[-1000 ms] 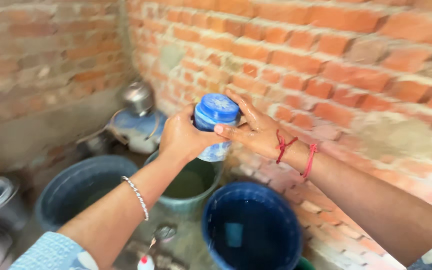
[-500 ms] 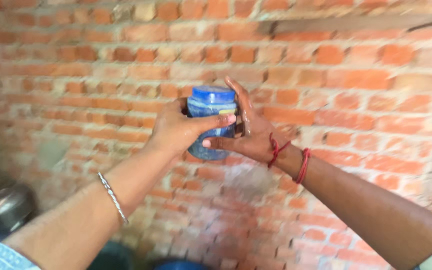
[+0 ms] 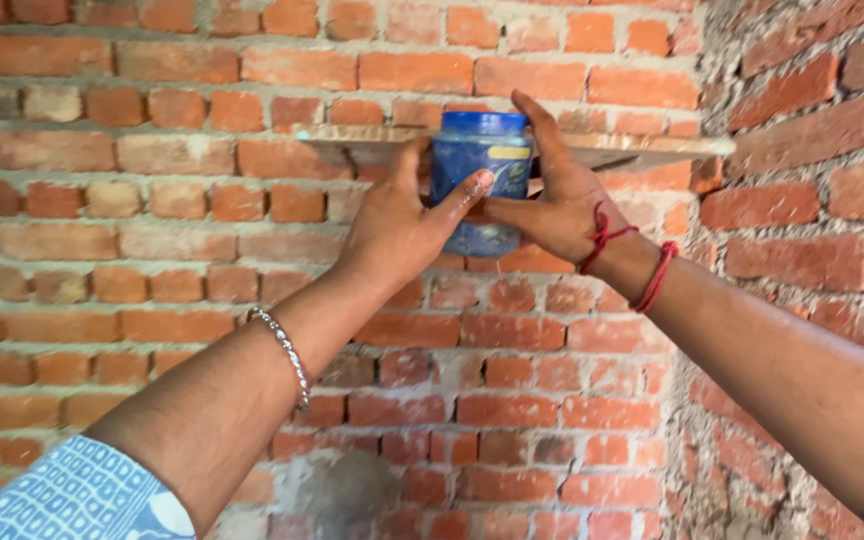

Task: The person organizes various bathroom supplies by picking up bottles, tubes, and containers from the floor and placing them on a wooden shelf attached to a brick wall. The person also washes hands in a blue bucket and handles a pink container and a brush.

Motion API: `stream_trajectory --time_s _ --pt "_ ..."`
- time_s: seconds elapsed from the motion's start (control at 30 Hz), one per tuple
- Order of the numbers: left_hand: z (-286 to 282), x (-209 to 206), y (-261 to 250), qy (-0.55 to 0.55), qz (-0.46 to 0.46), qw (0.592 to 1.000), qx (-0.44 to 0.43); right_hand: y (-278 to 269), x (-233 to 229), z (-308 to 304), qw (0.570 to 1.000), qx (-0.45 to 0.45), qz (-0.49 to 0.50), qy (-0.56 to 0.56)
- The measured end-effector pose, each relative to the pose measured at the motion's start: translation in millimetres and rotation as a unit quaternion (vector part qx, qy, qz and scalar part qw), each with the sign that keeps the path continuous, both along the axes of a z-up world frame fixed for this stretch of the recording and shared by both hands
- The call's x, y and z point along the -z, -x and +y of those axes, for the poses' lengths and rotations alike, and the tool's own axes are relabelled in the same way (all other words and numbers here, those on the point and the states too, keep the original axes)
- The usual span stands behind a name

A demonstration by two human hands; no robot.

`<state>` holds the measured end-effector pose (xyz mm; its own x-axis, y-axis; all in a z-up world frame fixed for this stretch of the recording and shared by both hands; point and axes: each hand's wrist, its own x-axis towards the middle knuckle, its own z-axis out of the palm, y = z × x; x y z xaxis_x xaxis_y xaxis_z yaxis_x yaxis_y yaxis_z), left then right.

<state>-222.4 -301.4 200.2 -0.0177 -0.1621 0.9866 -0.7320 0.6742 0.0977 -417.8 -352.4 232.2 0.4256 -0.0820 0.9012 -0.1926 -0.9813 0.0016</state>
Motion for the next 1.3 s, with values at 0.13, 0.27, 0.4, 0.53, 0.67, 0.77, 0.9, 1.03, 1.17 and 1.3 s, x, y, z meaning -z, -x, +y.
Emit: stream_trajectory --time_s 0.13,0.27,0.4,0.53,0.67,0.77,0.9,1.03,1.17,1.3 --pt "-41.4 -40.1 15.1 0.031 -0.053 0.995 -0.075 25.8 -33.3 -27.8 1.0 0.006 -0.01 0.016" --pt "-77.6 -78.4 29.4 0.03 -0.104 0.993 -0.055 46.5 -61.5 -63.9 0.996 0.057 -0.042 0.048" --pt "-111.1 -107.5 37.4 0.052 -0.14 0.988 -0.028 63.7 -85.9 -97.1 0.974 0.085 -0.048 0.203" --pt "-140.4 -127.7 45.3 0.039 -0.151 0.986 -0.06 71.1 -107.8 -109.4 0.97 0.166 -0.057 0.167" --pt "-162.1 -154.1 52.8 0.025 -0.166 0.981 -0.094 70.3 -125.1 -129.8 0.974 0.192 -0.082 0.082" --pt "-179.0 -163.4 57.7 0.023 -0.157 0.983 -0.088 74.0 -137.3 -153.3 0.954 0.207 -0.085 0.201" --pt "-199.2 -174.2 66.0 0.024 -0.133 0.988 -0.072 76.0 -145.4 -169.5 0.95 0.23 -0.098 0.185" --pt "-219.9 -183.2 74.8 -0.027 -0.144 0.986 -0.079 74.5 -154.8 -183.6 0.925 0.35 -0.141 0.05" --pt "-240.5 -188.0 85.1 -0.051 -0.154 0.98 -0.113 88.1 -176.9 -222.4 0.94 0.309 -0.126 0.068" --pt "-260.5 -210.3 92.0 -0.113 -0.184 0.966 -0.142 104.6 -199.4 -261.0 0.934 0.34 -0.093 0.065"
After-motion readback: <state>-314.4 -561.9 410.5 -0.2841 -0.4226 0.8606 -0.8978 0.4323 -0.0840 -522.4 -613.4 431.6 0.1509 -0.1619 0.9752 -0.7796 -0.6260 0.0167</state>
